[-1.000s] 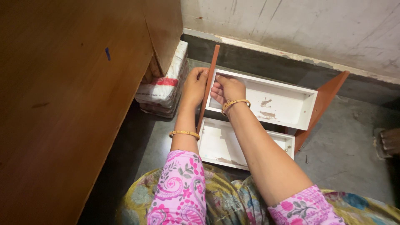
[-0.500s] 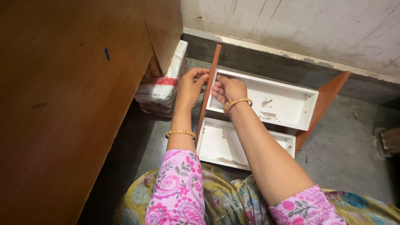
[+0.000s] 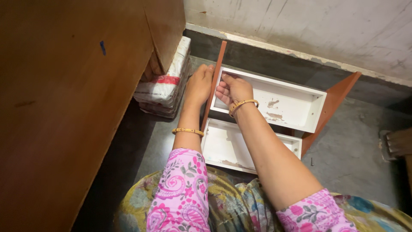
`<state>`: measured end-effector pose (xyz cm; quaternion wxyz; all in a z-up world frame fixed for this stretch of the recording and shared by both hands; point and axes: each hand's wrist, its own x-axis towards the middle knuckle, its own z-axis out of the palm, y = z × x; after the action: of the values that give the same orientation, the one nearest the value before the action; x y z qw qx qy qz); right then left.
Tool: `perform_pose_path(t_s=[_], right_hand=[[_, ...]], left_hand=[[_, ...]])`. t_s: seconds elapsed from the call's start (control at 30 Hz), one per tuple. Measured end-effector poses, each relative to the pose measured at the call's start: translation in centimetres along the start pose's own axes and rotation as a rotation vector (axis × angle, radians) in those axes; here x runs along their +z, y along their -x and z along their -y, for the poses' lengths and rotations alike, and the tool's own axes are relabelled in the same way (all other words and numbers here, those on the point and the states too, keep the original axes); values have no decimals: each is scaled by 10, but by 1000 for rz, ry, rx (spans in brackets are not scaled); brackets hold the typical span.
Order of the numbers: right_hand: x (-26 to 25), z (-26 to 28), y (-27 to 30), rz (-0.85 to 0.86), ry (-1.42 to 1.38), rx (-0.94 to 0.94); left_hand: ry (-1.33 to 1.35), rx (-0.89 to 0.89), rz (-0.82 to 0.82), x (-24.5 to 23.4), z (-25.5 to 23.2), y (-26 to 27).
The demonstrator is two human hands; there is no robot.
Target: The person removes screws from a two-tier white drawer unit using their hands. They detach the side panels and separate the drawer trays, leaving the components disassembled on the floor.
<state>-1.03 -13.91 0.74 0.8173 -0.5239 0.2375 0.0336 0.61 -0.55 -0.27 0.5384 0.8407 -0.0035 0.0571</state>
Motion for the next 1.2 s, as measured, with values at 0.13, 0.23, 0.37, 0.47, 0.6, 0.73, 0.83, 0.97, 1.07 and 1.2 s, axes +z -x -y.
perform_pose_path(t_s=[0.13,0.23,0.37,0.47,0.6,0.73,0.83,0.97,1.07,1.2], right_hand=[[2,5,3,-11,13,10],[4,8,7,-21,21,3],[5,7,8,-29,16,-4],[5,7,8,-32,-4,-8],[3,6,6,-26,7,-15],[0,4,5,-21,37,-22],[0,3,4,-32,45,-33],[2,3,7,-49,76,-71],[4,2,11,-83,111,-100],[4,-2,11,-85,111,-125]], left_hand=[[243,135,-75,-1,4,3],[629,11,209,-11,11,6],[363,67,60,-6,10,6],[227,210,-4,-4,7,8],[237,347,-61,-6,2,10],[173,234,-31,-9,-6,11],[172,354,-70,-11,-9,13],[174,316,-62,-9,-8,14],[157,303,-42,-6,-6,8],[107,362,-41,-5,-1,1]])
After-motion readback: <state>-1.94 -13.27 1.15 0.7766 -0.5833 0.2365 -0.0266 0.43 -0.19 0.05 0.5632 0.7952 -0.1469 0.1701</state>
